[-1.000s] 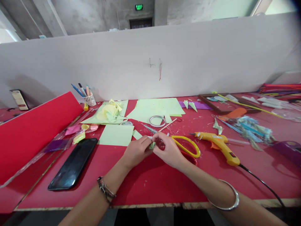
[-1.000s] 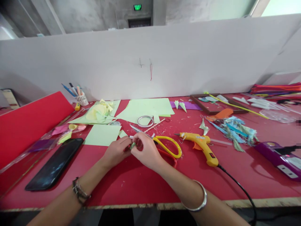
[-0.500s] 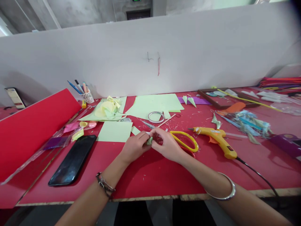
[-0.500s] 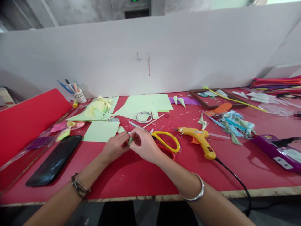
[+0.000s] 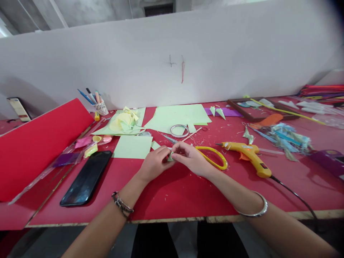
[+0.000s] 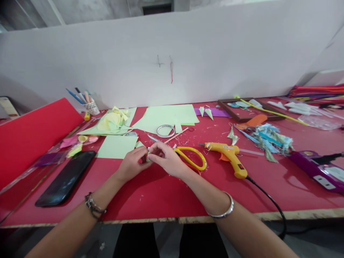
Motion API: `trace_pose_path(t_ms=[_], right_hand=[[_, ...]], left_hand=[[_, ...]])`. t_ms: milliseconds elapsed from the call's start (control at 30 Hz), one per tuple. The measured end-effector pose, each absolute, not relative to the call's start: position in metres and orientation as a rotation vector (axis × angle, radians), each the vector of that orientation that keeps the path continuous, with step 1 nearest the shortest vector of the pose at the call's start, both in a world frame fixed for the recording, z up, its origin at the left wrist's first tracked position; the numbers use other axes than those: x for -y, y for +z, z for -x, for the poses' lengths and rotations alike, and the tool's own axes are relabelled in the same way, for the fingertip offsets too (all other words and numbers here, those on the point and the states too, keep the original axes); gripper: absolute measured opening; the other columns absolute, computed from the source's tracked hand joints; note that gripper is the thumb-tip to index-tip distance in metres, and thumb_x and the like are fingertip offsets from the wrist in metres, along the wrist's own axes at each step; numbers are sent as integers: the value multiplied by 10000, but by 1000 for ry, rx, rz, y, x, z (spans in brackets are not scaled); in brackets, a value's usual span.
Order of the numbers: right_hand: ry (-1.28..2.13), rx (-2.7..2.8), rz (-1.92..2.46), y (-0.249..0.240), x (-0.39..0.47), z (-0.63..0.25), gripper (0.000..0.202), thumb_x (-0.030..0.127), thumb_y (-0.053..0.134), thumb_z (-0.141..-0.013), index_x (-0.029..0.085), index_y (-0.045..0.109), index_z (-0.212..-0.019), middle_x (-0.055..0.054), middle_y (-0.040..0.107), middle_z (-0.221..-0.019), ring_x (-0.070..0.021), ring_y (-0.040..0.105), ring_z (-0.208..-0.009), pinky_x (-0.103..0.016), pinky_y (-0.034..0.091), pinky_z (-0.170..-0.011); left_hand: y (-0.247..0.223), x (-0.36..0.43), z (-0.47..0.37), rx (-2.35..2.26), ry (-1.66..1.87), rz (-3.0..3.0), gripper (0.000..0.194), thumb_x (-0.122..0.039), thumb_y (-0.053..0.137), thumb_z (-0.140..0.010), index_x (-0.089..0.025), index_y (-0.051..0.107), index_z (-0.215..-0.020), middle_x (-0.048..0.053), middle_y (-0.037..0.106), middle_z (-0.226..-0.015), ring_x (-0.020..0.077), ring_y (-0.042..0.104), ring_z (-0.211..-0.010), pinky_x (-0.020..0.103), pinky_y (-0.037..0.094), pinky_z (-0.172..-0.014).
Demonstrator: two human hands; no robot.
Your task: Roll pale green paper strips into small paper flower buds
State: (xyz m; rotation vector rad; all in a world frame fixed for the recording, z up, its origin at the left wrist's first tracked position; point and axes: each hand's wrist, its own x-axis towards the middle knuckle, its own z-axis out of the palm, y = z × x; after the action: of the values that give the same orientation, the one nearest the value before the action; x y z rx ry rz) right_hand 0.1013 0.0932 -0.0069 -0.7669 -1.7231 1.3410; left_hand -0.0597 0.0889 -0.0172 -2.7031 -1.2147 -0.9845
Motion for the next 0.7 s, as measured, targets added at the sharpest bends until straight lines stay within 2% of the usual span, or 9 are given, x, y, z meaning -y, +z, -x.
trace_pose_path(t_ms=[233, 400, 533, 700], right_hand=[[1365, 1714, 745, -7, -95, -101, 81, 237, 501, -756, 182, 465, -802, 26, 463, -729, -86, 462, -644, -234, 398, -619], [1181, 1809, 813, -5, -91, -101, 78, 166, 482, -720, 181, 451, -790, 30, 453, -706, -84, 450, -621, -223, 399, -593], [1072, 1864, 869, -6, -90, -101, 115, 125, 461, -688, 179, 458, -789, 25, 476, -713, -88, 469, -615, -229, 412, -597], [1020, 1838, 888, -11, -93, -101, 122, 126, 450, -682, 171, 497, -785, 8, 516, -727, -105, 501, -653, -245, 425, -628]], left_hand=[[-15, -89, 58, 1227, -1063, 2734, 164, -234, 526, -773, -167, 430, -658, -42, 413, -603, 86, 403, -564, 180, 337, -530], [-14, -89, 59, 1223, -1024, 2786, 131, -202, 531, -764, -162, 454, -667, -35, 434, -608, 91, 423, -575, 182, 345, -536], [-16, -89, 60, 1239, -934, 2811, 86, -226, 528, -773, -162, 495, -727, -21, 483, -642, 100, 456, -595, 184, 351, -534], [-18, -92, 59, 1360, -815, 2855, 139, -270, 491, -806, -151, 509, -737, -1, 523, -659, 111, 487, -595, 202, 368, -542]])
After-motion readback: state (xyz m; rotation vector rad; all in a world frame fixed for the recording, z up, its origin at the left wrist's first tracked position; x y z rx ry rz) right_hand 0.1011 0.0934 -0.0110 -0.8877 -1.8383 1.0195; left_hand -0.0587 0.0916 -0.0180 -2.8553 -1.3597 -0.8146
